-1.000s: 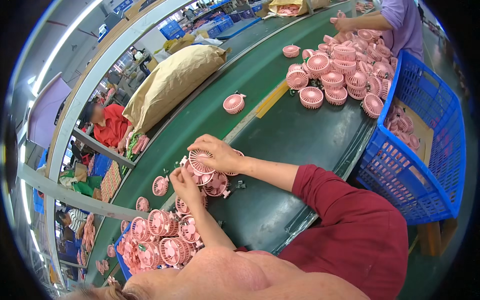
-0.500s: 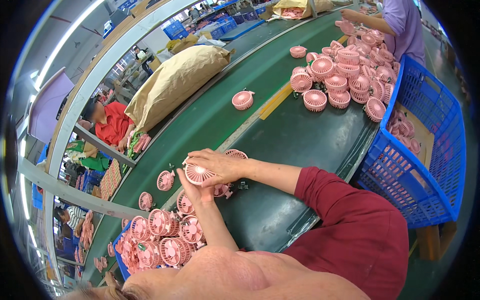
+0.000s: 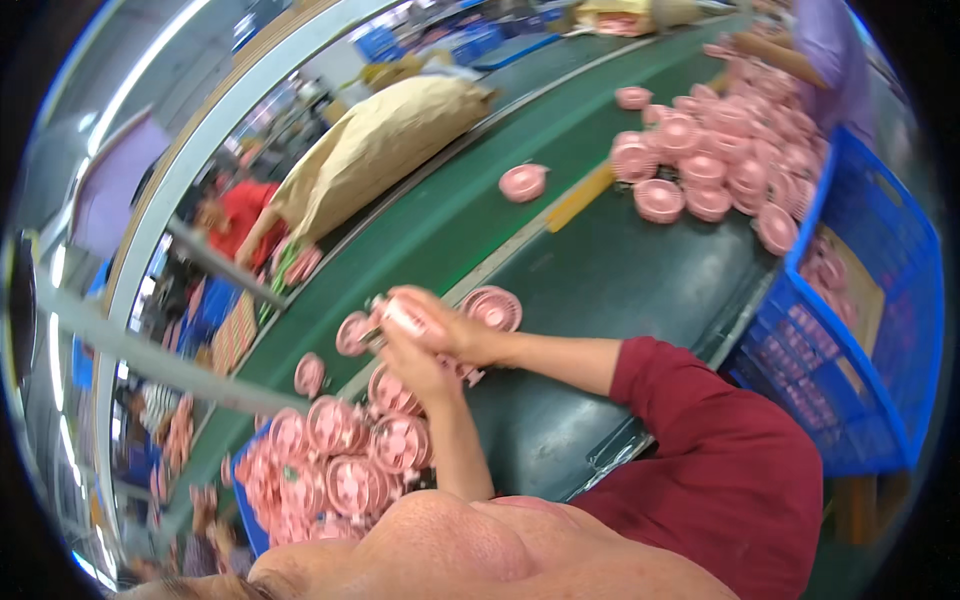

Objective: The person assembles small portable fans on a conveyor line by hand, taking covers and fan components, snapping the pieces together, and placing them on the work surface.

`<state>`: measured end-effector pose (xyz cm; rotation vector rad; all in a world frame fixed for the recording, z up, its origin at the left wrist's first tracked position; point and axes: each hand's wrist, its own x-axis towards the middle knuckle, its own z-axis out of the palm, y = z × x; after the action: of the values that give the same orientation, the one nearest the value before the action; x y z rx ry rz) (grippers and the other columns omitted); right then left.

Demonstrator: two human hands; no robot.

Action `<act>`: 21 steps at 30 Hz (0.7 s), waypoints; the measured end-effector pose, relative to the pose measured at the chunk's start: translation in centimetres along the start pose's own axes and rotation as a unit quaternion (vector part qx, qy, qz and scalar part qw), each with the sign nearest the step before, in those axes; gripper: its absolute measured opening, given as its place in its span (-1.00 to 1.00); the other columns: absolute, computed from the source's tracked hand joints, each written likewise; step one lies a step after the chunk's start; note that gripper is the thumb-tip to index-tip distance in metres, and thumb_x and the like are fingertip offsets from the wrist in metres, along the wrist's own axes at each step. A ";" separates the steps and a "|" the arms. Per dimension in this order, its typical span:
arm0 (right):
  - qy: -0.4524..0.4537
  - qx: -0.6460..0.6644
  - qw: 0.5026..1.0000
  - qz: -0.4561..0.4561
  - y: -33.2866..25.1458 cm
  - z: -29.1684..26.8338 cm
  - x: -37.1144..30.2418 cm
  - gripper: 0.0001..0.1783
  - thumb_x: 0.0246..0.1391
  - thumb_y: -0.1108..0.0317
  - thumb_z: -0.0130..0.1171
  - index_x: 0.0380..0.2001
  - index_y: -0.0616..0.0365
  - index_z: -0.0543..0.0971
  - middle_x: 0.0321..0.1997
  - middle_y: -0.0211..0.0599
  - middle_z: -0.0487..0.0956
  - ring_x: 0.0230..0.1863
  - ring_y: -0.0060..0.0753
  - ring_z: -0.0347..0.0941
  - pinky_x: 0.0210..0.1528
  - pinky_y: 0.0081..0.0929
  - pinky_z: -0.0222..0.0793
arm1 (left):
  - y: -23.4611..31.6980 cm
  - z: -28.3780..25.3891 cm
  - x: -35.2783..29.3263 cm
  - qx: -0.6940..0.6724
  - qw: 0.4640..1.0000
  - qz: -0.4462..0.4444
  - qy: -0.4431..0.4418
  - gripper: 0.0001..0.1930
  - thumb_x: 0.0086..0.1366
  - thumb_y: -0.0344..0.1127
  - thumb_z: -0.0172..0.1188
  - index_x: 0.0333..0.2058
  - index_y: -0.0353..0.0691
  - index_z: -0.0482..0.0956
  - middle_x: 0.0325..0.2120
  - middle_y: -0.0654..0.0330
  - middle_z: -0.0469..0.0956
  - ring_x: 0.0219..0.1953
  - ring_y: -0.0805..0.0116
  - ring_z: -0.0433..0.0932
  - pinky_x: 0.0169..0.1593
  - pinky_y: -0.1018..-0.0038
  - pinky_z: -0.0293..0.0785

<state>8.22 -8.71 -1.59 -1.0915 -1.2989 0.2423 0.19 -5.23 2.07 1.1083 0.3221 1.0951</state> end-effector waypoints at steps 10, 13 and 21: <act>0.059 0.150 0.986 0.048 -0.7 1.0 -0.4 -0.20 0.19 -0.13 -0.12 0.26 0.27 0.07 0.26 -0.09 0.21 0.25 -0.23 0.19 0.27 -0.36 0.08 | -2.0 0.2 0.7 0.092 0.970 0.225 -0.030 -0.65 0.39 -0.37 -0.18 0.12 -0.33 0.17 0.00 0.03 0.29 0.04 0.31 0.32 0.13 0.41 0.24; 0.078 0.167 0.980 0.081 -0.9 1.3 -0.6 -0.33 0.24 -0.02 -0.19 0.24 0.24 0.11 0.19 -0.16 0.27 0.16 -0.35 0.27 0.20 -0.43 0.17 | -2.5 -0.4 0.8 0.103 0.972 0.211 -0.020 -0.65 0.39 -0.38 -0.18 0.12 -0.33 0.17 -0.01 0.04 0.29 0.02 0.31 0.33 0.12 0.41 0.25; 0.092 -0.059 0.982 0.152 5.9 -5.1 1.3 -0.41 0.10 0.14 0.15 0.12 0.24 0.31 0.09 -0.19 0.40 0.10 -0.39 0.33 0.14 -0.46 0.24 | -6.5 -2.6 2.5 0.299 0.948 0.098 -0.052 -0.40 0.37 -0.16 -0.08 0.25 -0.36 -0.02 0.16 -0.26 0.14 0.21 -0.09 0.18 0.26 0.18 0.05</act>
<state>15.41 -7.39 -4.63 -1.3804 -0.9887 0.2863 3.12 -1.89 -3.82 1.7623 0.4873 1.1388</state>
